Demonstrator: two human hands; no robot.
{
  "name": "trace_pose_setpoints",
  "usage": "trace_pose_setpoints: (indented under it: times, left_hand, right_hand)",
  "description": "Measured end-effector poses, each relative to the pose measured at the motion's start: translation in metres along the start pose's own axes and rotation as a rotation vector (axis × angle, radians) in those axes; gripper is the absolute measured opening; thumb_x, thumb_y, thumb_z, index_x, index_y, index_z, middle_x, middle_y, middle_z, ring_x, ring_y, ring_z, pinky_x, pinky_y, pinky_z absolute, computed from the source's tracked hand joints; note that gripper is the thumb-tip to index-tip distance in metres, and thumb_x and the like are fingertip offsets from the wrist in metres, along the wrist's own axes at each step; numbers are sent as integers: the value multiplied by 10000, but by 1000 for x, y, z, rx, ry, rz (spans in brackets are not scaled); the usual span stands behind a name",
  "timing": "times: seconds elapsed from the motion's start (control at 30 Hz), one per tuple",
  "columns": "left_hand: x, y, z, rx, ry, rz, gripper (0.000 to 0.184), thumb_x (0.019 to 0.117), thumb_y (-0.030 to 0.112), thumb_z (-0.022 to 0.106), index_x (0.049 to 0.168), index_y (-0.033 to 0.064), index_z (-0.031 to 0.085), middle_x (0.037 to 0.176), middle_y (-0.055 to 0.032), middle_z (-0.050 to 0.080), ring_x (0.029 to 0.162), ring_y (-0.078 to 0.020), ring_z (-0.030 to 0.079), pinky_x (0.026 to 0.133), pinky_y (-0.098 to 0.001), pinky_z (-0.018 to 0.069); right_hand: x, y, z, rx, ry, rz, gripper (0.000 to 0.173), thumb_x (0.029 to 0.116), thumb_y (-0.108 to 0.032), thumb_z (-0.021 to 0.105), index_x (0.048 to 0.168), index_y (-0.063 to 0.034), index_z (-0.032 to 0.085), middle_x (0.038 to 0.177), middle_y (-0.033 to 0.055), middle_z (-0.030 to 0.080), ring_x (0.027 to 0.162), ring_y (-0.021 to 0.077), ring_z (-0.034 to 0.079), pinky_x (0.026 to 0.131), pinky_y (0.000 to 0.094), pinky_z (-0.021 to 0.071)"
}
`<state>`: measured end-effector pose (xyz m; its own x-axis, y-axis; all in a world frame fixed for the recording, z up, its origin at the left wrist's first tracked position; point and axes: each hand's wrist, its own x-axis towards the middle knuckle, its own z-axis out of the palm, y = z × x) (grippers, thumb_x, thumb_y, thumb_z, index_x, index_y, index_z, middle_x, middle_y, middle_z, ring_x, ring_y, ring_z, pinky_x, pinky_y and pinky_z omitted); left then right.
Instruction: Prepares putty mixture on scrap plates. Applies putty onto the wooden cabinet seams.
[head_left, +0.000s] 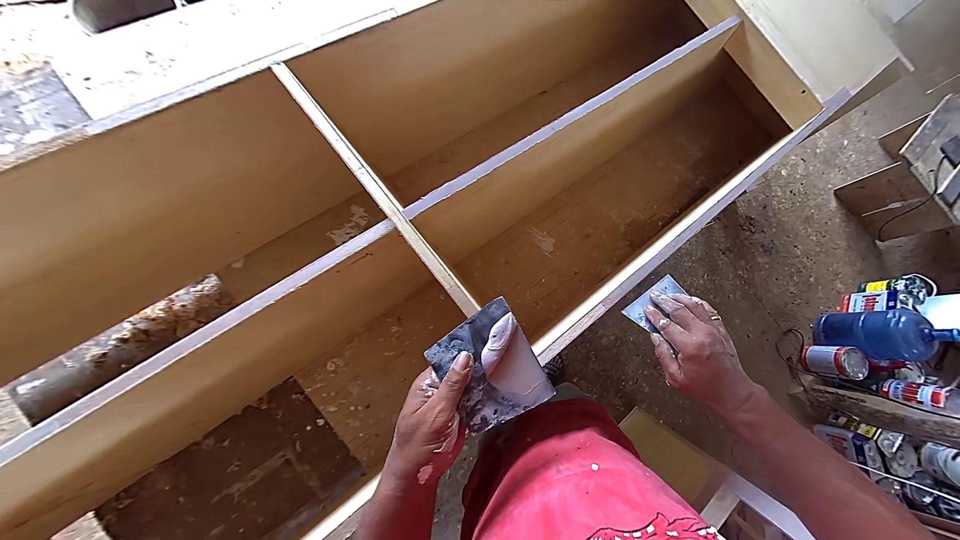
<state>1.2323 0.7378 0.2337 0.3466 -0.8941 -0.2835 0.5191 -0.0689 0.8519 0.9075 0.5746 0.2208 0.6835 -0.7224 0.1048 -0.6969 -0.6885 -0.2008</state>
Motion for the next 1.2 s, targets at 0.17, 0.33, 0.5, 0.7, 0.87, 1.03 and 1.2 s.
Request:
trace_pose_setpoints:
  times: [0.17,0.33,0.5,0.7,0.87,1.03,1.2]
  left_hand:
    - [-1,-2,2,12,9,-16,233,1068,179,479,1096,55,674,950,-74,749,866,-134,733,813,-301,620]
    - [-2,-4,5,17,-8,-8,233,1066,188,491,1105,50,674,963,-84,750,880,-143,733,827,-312,618]
    - [-4,1,4,13,40,-5,221,1064,163,475,1111,60,665,952,-60,749,867,-123,731,810,-293,620]
    - [-5,-1,2,18,33,-22,220,1062,181,491,1099,65,675,942,-62,748,855,-118,729,801,-294,619]
    - [-8,1,0,-5,26,-4,220,1063,192,501,1108,62,673,965,-72,750,878,-134,734,823,-306,619]
    - [-9,-1,-2,-9,24,-8,232,1062,192,499,1119,52,674,977,-87,750,899,-151,735,843,-323,618]
    - [-12,0,0,-15,19,-14,219,1061,191,505,1121,56,668,970,-81,748,894,-144,734,841,-322,618]
  right_hand:
    - [12,-42,22,69,67,-30,402,1025,-302,502,1339,-132,688,1485,89,579,1427,297,483,1198,563,345]
    - [-2,-45,31,22,6,6,410,1018,-282,480,1339,-138,689,1484,72,584,1411,300,499,1180,563,360]
    - [-12,-41,14,47,28,15,416,1018,-290,468,1320,-118,697,1432,102,624,1369,326,545,1152,582,389]
    - [17,-29,22,15,11,8,422,1026,-294,484,1361,-119,670,1509,99,553,1447,319,453,1195,569,332]
    - [-7,-27,6,12,-50,23,422,1014,-296,460,1320,-133,699,1452,82,609,1396,321,514,1161,575,376]
    - [0,-67,27,78,61,-19,402,1021,-296,514,1341,-121,685,1467,108,592,1408,327,502,1185,590,347]
    - [-12,-76,40,40,37,5,417,1027,-280,481,1361,-119,672,1494,96,573,1407,318,505,1184,583,341]
